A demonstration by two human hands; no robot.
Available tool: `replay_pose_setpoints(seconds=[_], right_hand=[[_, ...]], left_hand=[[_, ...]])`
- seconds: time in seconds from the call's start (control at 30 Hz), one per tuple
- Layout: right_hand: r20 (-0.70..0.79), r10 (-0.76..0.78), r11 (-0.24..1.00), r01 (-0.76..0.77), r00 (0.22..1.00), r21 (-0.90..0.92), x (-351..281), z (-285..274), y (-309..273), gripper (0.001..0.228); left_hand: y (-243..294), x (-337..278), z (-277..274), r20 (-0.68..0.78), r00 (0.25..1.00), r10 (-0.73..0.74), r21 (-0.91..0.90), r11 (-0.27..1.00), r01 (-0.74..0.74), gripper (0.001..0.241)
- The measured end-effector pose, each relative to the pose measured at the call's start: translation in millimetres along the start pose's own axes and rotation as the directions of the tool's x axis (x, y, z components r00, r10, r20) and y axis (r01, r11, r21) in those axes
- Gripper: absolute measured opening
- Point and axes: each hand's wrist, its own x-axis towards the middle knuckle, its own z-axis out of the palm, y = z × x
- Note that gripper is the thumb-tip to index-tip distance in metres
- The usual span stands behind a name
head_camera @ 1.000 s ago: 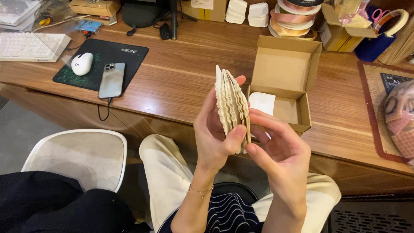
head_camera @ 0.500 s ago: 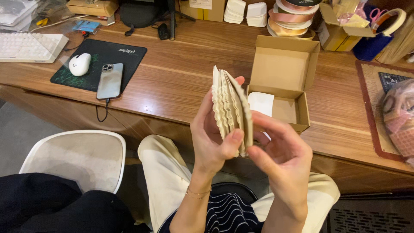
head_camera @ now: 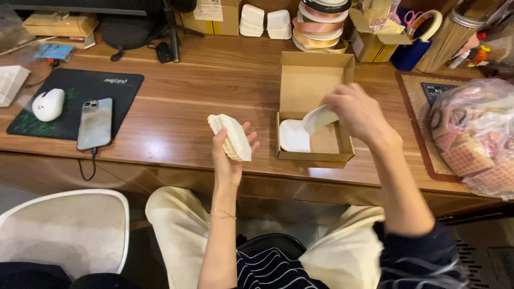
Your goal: The person places white foam containers into a cardboard box, adds a small plastic bag with a pink item, and closes the box. The person handles the items by hand and arranges them inside the box before sealing it.
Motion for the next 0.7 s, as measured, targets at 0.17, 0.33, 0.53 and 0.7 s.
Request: replay_pose_setpoints(seconds=[0.17, 0.33, 0.53, 0.7], right_hand=[[0.663, -0.18, 0.982, 0.095, 0.727, 0.163, 54.5, 31.7, -19.0, 0.045], [0.416, -0.293, 0.919, 0.134, 0.861, 0.37, 68.5, 138.3, -18.7, 0.05], [0.27, 0.168, 0.965, -0.215, 0.948, 0.153, 17.7, 165.4, 20.4, 0.047], [0.317, 0.348, 0.856, -0.437, 0.883, 0.278, -18.7, 187.5, 35.6, 0.044]], left_hand=[[-22.7, 18.5, -14.8, 0.002, 1.0, -0.021, 0.066, 0.998, 0.021, 0.103], [-24.5, 4.9, 0.4, -0.006, 0.999, -0.035, 0.069, 0.997, 0.036, 0.097], [-41.0, 13.1, 2.6, -0.018, 0.999, -0.043, 0.113, 0.993, 0.044, 0.094], [-83.0, 41.7, -6.1, -0.08, 0.996, 0.047, 0.332, 0.943, -0.018, 0.086]])
